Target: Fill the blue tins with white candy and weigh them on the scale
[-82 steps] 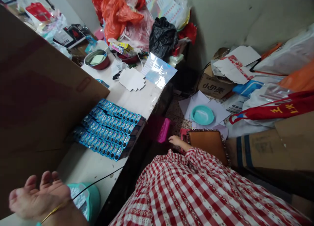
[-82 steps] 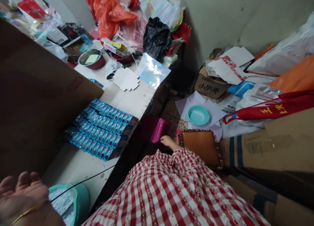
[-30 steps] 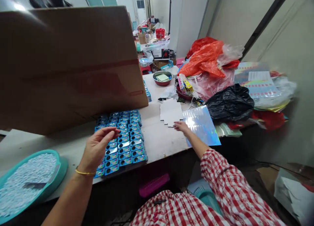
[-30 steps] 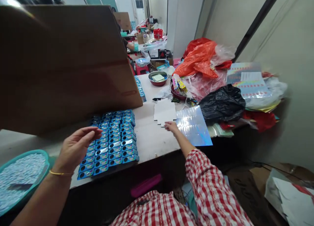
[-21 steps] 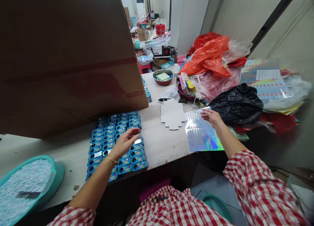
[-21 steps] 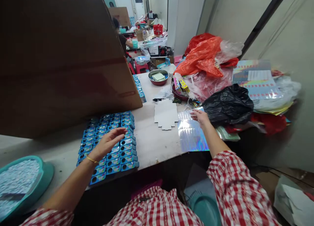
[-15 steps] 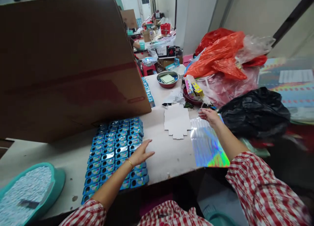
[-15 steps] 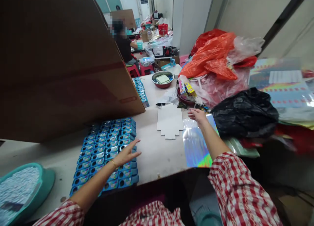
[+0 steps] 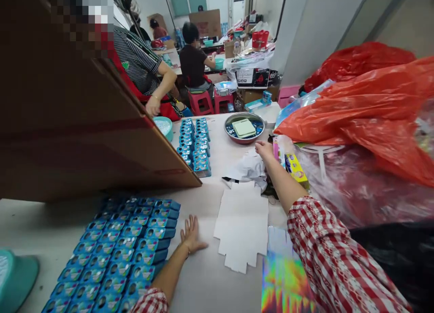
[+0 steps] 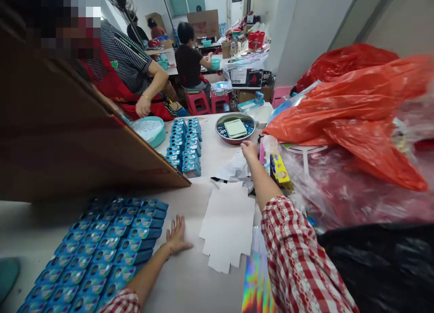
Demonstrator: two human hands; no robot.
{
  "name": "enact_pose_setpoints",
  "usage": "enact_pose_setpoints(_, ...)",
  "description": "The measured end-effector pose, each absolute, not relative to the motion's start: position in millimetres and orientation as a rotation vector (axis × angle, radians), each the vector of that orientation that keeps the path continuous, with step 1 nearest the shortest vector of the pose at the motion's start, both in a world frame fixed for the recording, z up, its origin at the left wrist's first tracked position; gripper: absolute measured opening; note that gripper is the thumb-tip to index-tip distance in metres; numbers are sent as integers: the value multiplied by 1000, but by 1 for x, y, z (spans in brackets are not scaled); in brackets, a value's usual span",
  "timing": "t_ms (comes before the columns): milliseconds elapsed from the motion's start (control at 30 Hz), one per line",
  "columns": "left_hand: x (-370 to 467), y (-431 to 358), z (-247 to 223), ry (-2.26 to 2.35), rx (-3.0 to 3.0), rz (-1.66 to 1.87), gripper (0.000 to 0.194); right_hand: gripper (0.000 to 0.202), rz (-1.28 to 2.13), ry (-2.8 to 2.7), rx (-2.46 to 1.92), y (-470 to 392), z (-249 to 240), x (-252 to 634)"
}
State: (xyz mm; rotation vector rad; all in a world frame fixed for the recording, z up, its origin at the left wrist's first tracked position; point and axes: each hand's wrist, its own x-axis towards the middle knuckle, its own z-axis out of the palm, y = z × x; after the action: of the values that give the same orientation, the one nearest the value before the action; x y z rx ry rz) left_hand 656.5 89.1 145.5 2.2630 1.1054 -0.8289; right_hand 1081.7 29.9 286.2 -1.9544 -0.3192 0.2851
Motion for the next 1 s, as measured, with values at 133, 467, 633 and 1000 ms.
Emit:
enact_pose_setpoints(133,664,85,141,1184,2203,-890,128,34,189,-266,-2087,73,275,1140)
enact_pose_setpoints(467,651,88,102,1267,2115,-923,136,120,77,-528,-2616,178,231,1212)
enact_pose_setpoints(633,646,88,94,1277,2044,-870,141,134,258,-618,-2685,199,205,1235)
enact_pose_setpoints(1000,654,92,103,1247,2030,-856,139,124,342,-613,-2346,168,233,1255)
